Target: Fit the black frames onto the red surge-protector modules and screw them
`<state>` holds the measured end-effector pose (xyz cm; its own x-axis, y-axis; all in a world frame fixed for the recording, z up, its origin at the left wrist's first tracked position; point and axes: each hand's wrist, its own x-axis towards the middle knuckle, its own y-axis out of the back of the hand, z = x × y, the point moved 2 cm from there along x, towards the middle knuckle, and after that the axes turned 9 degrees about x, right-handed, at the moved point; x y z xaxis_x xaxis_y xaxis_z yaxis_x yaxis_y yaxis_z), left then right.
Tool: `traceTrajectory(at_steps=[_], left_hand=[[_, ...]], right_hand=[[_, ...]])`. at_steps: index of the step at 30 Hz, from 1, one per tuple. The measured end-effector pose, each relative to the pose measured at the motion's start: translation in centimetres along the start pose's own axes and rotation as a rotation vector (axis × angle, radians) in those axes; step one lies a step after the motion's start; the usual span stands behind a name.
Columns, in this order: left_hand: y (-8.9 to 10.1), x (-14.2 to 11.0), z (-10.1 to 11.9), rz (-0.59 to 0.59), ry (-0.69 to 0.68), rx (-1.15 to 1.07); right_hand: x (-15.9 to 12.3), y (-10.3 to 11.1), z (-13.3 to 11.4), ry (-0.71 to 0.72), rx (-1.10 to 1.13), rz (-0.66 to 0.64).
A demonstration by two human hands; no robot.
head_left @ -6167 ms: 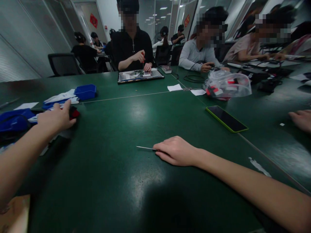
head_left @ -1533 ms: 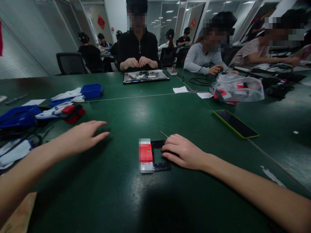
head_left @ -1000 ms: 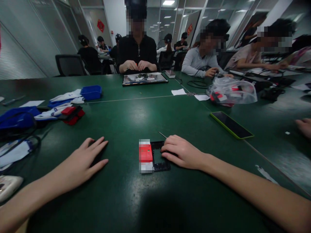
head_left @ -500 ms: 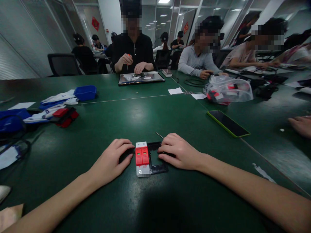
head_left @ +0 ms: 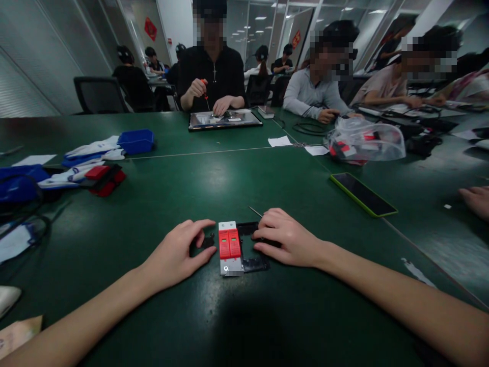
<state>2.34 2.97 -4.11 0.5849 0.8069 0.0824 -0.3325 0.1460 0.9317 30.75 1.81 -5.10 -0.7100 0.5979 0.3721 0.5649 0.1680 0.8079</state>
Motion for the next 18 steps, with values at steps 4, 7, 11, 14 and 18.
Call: traceTrajectory(at_steps=[4, 7, 11, 14, 18], left_hand=[[0.39, -0.01, 0.09, -0.005, 0.0, -0.104], [0.59, 0.05, 0.08, 0.014, 0.03, -0.159], [0.51, 0.12, 0.09, 0.023, 0.031, -0.114], [0.29, 0.11, -0.05, 0.009, 0.011, -0.081], [0.16, 0.07, -0.18, -0.008, -0.043, -0.052]], right_hand=[[0.0, 0.01, -0.03, -0.008, 0.018, -0.005], [-0.01, 0.05, -0.09, -0.007, 0.023, -0.006], [-0.07, 0.0, -0.05, -0.001, 0.022, -0.002], [-0.09, -0.08, 0.01, -0.001, 0.009, -0.003], [-0.1, -0.06, -0.05, 0.018, -0.01, 0.006]])
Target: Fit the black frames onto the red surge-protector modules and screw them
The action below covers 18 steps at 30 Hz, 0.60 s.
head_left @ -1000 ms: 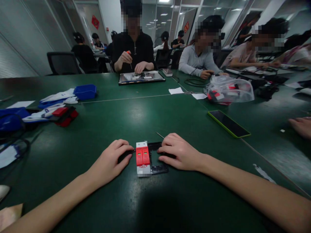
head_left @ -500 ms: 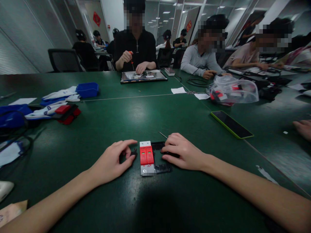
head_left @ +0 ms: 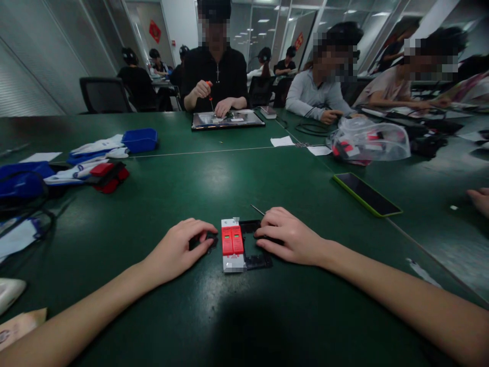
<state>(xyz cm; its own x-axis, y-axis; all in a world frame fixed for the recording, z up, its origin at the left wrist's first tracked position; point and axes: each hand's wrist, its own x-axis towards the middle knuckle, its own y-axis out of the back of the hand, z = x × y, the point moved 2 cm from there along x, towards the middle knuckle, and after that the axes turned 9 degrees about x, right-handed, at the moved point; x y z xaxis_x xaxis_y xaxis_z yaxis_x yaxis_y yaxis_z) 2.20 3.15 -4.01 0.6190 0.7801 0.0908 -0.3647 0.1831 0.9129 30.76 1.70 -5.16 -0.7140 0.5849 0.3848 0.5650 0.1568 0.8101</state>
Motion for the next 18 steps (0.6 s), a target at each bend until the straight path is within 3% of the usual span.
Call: traceTrajectory(at_steps=[18], left_hand=[[-0.05, 0.03, 0.11, 0.067, 0.017, 0.006]], right_hand=[[-0.17, 0.03, 0.09, -0.001, -0.017, 0.014]])
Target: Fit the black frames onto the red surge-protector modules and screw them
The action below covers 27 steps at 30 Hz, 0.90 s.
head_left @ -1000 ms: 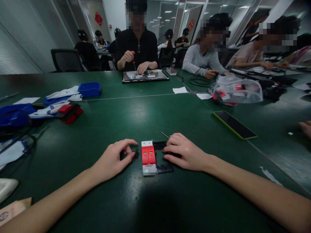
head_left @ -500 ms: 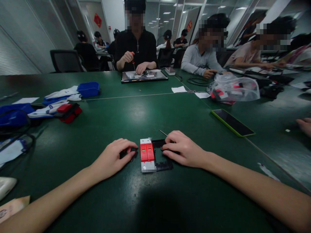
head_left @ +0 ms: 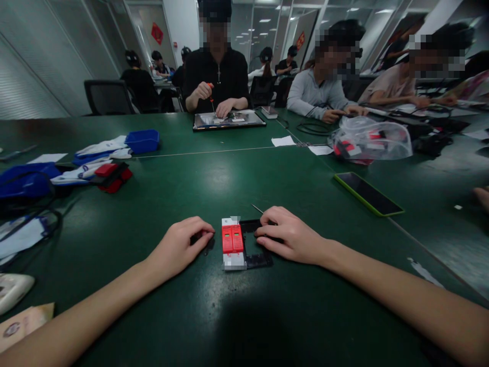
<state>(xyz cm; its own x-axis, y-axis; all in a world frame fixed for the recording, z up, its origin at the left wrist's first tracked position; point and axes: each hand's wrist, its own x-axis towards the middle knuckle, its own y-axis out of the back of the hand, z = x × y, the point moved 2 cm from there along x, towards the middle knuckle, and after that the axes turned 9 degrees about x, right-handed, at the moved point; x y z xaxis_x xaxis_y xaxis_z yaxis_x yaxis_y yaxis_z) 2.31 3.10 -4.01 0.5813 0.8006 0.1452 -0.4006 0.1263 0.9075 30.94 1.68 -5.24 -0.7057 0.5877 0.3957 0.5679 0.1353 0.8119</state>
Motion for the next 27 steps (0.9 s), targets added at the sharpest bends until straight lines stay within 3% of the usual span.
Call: traceTrajectory(at_steps=[12, 19, 27], left_hand=[[-0.2, 0.0, 0.3, -0.01, -0.022, 0.06], [0.2, -1.1, 0.9, 0.065, -0.11, -0.068], [-0.7, -0.7, 2.4, 0.032, -0.005, -0.187]], right_hand=[[-0.1, -0.1, 0.1, -0.007, 0.006, -0.005], [0.0, -0.1, -0.1, 0.001, 0.011, 0.005], [0.1, -0.1, -0.1, -0.009, 0.015, -0.005]])
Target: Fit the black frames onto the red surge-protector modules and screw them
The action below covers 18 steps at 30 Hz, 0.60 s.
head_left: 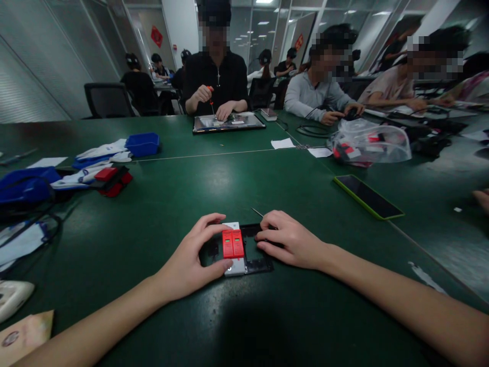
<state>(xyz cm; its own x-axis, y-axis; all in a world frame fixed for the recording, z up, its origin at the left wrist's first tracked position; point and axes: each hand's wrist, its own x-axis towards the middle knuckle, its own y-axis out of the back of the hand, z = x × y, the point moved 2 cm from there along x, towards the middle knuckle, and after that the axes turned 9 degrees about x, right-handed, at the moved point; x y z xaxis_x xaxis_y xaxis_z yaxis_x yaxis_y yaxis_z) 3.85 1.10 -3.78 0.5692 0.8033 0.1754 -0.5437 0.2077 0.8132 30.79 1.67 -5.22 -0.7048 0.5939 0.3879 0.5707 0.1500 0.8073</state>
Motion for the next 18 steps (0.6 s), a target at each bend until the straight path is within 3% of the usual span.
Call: traceTrajectory(at_steps=[10, 18], left_hand=[[-0.2, -0.1, 0.1, 0.054, -0.075, -0.063], [-0.1, -1.1, 0.6, 0.151, -0.292, 0.038]], right_hand=[[-0.1, -0.1, 0.0, 0.025, -0.023, 0.015], [-0.1, -0.1, 0.1, 0.031, -0.019, 0.007]])
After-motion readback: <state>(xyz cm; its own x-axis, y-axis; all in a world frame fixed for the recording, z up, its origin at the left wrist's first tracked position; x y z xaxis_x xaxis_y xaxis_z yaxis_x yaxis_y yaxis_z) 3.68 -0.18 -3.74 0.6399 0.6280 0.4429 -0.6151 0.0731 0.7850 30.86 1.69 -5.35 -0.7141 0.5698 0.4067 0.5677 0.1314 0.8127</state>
